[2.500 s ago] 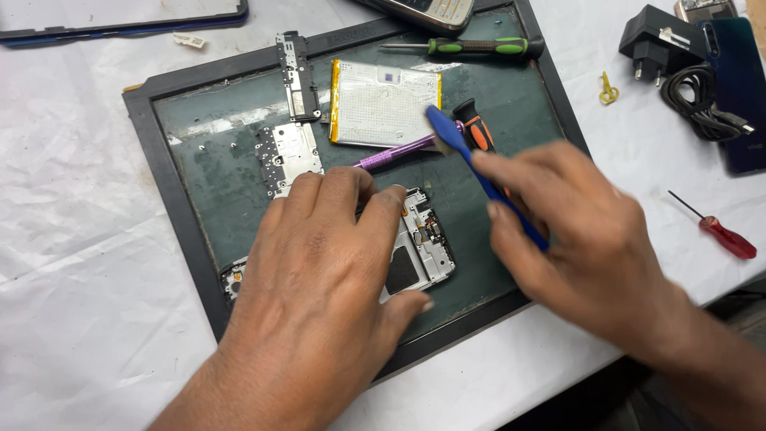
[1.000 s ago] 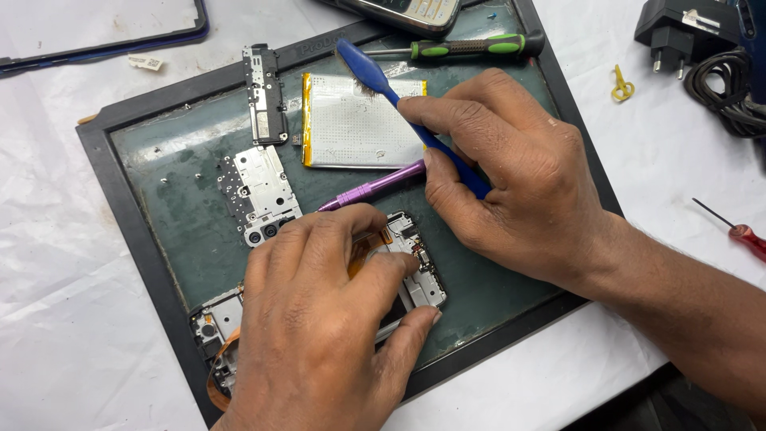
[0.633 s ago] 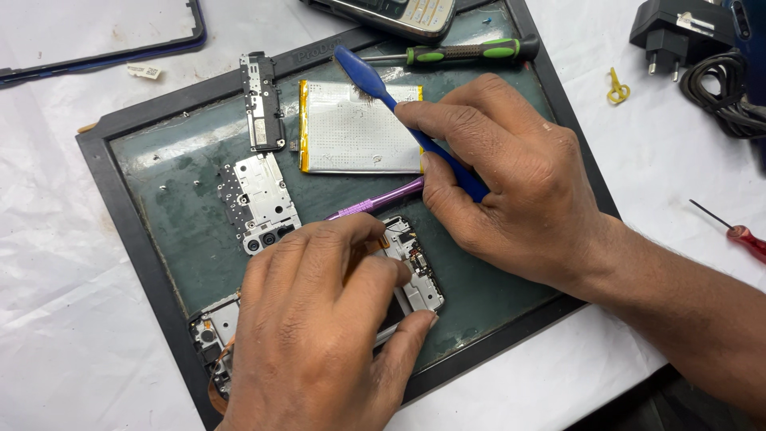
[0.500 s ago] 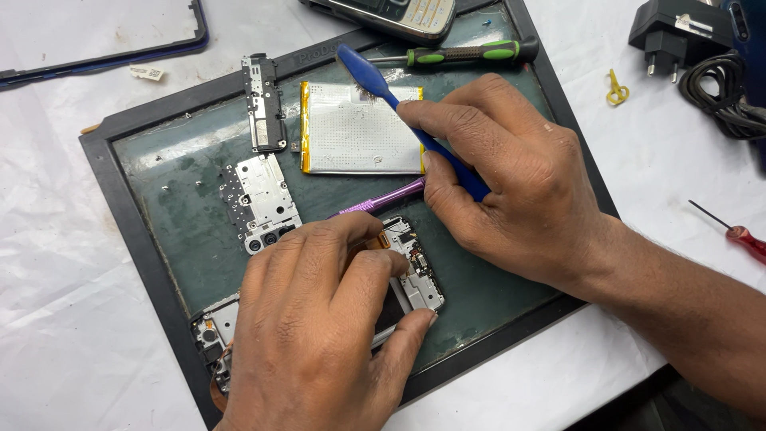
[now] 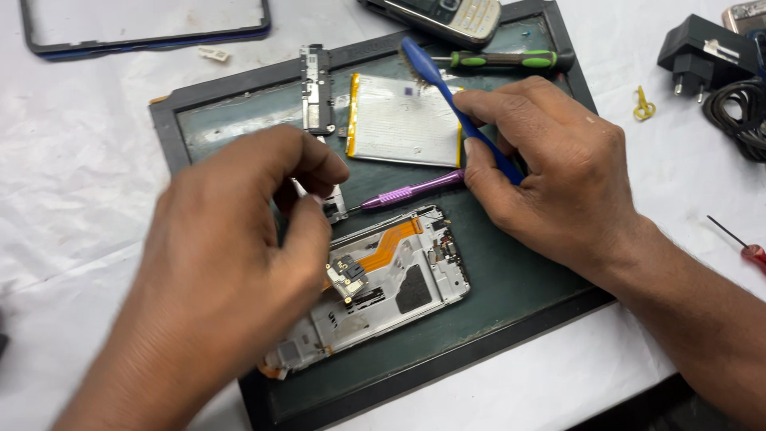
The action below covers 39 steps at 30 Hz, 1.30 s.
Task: The person repairs a disassembled mobile phone on a green repair mat. They brush the internal chassis, pry at the phone body with a blue plastic tool, reconnect an orange flex cable, and use a screwdriver to work on screws inside the phone frame.
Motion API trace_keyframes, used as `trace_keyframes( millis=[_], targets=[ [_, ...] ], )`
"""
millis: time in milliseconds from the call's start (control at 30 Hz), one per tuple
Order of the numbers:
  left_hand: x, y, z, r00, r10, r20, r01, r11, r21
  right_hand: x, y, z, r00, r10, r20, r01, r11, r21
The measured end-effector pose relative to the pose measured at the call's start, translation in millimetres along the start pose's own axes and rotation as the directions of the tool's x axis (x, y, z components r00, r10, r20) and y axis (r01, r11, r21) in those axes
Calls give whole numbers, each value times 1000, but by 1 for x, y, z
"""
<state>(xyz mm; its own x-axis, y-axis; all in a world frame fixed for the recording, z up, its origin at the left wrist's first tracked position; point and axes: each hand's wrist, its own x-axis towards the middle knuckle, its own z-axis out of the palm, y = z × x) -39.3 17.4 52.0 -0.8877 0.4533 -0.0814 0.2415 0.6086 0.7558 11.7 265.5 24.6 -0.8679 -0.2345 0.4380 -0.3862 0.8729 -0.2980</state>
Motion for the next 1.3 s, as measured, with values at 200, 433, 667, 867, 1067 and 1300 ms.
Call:
trace_keyframes(
  millis=[200, 433, 667, 867, 1067, 1300],
  targets=[
    [4, 9, -27, 915, -300, 269, 183, 904, 386, -6, 7, 3, 999, 43, 11, -42, 997, -65],
    [-6, 6, -25, 917, -94, 387, -96, 891, 443, -14, 14, 5, 999, 40, -6, -40, 997, -71],
    [-8, 4, -8, 921, 14, 390, -198, 877, 437, -15, 17, 6, 999, 39, -10, -39, 995, -90],
    [-3, 17, -16, 906, -202, 373, -13, 865, 501, -15, 14, 7, 999, 28, -43, -32, 996, -87],
    [8, 8, -18, 899, -226, 376, 120, 951, 285, -17, 6, 6, 997, 49, -55, -46, 997, 55],
    [11, -10, -8, 886, -138, 443, 242, 952, -188, -17, -9, 4, 997, -36, 70, 15, 958, 287]
  ],
)
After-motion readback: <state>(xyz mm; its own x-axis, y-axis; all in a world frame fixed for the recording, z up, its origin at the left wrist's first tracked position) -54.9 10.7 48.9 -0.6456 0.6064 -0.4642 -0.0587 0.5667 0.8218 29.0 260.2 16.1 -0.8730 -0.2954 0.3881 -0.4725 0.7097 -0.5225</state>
